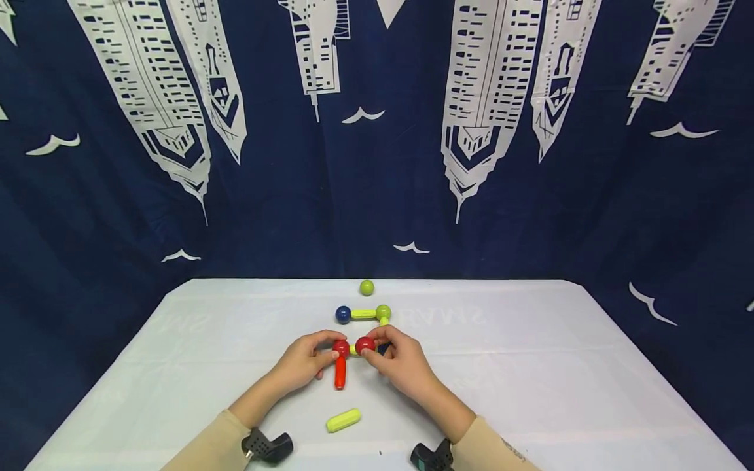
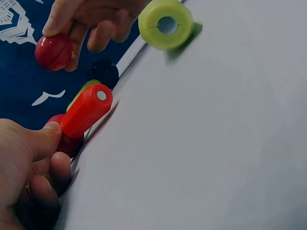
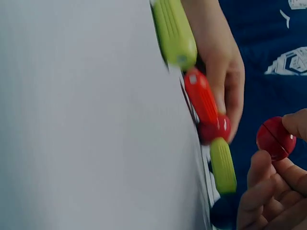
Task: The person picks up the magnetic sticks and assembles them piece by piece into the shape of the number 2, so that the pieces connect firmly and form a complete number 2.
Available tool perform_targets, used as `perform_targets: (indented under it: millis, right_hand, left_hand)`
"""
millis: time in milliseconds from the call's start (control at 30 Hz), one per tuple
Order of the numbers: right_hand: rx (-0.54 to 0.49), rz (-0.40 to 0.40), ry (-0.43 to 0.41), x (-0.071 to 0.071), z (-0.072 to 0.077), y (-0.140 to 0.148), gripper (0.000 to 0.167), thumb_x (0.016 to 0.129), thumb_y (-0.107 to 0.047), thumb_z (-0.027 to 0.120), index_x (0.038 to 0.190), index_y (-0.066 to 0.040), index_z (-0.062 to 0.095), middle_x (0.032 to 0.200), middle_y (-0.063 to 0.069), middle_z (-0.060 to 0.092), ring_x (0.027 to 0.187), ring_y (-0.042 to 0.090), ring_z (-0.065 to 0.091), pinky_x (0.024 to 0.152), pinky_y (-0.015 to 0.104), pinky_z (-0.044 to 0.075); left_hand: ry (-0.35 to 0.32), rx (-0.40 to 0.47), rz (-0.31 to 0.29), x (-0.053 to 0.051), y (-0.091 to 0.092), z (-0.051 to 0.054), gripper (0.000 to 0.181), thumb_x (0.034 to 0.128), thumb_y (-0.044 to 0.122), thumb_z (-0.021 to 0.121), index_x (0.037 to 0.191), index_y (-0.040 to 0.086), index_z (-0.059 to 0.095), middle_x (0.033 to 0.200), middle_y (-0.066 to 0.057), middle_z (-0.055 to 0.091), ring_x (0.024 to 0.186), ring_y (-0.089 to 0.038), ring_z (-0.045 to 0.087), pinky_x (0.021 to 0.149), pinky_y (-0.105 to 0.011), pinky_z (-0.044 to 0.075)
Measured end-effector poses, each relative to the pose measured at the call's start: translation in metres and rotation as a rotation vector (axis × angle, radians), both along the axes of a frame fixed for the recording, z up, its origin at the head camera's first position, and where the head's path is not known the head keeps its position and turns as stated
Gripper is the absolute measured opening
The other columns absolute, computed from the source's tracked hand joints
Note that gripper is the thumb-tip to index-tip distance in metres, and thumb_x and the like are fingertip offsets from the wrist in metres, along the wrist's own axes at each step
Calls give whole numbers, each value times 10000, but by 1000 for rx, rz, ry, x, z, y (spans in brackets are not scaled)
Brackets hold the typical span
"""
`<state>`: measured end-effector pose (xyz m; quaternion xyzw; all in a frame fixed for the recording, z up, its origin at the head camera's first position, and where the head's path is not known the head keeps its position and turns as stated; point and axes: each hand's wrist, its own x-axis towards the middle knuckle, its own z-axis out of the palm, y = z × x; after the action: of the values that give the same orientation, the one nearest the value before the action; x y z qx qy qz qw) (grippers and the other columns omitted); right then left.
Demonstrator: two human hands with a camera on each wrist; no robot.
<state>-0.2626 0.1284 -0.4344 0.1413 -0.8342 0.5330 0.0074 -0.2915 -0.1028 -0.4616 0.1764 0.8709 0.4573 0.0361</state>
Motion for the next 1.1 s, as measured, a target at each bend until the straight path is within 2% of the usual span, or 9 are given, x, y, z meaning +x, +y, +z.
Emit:
perform_targets:
  millis: [133,300,400,667,1100]
  right_hand:
    - [-6,80,-37,13,-3,-5,282,902,-240,739,1132,-105,649,991,79,691,542,94,517,486,217,439]
    - [-3,109,-103,26,-9,-8,273,904,-248,732,1135,-131,644,1052,67,659,533,82,512,464,195,400]
    - [9,115,-110,32,-14,-9,253,902,-256,737,1112,-147,646,1064,66,667,519,73,497,465,191,383]
    - [104,145,9,37,-22,-12,239,866,-255,780,1068,-217,657,994,16,688,554,6,451,509,171,390]
    - [203,181,93,41,-25,-14,260,858,-301,785,1084,-296,656,930,-82,669,583,9,497,546,201,432]
  left_hand:
    - [-10,7,1,1,-1,0,303,949,142,670,1247,193,658,1117,-43,675,465,-103,517,448,-197,364]
    - [-6,16,-4,1,-2,-1,301,949,139,668,1247,178,656,1106,-45,675,467,-109,515,445,-204,364]
    - [-9,20,-5,0,-1,-2,297,952,137,664,1244,185,656,1120,-46,674,469,-109,515,445,-203,365]
    - [-2,19,-2,-1,-2,-3,296,948,125,663,1237,189,657,1119,-48,673,471,-109,515,441,-204,360]
    - [-4,24,1,1,-3,-2,291,950,130,655,1238,177,663,1094,-34,689,467,-99,513,435,-209,359]
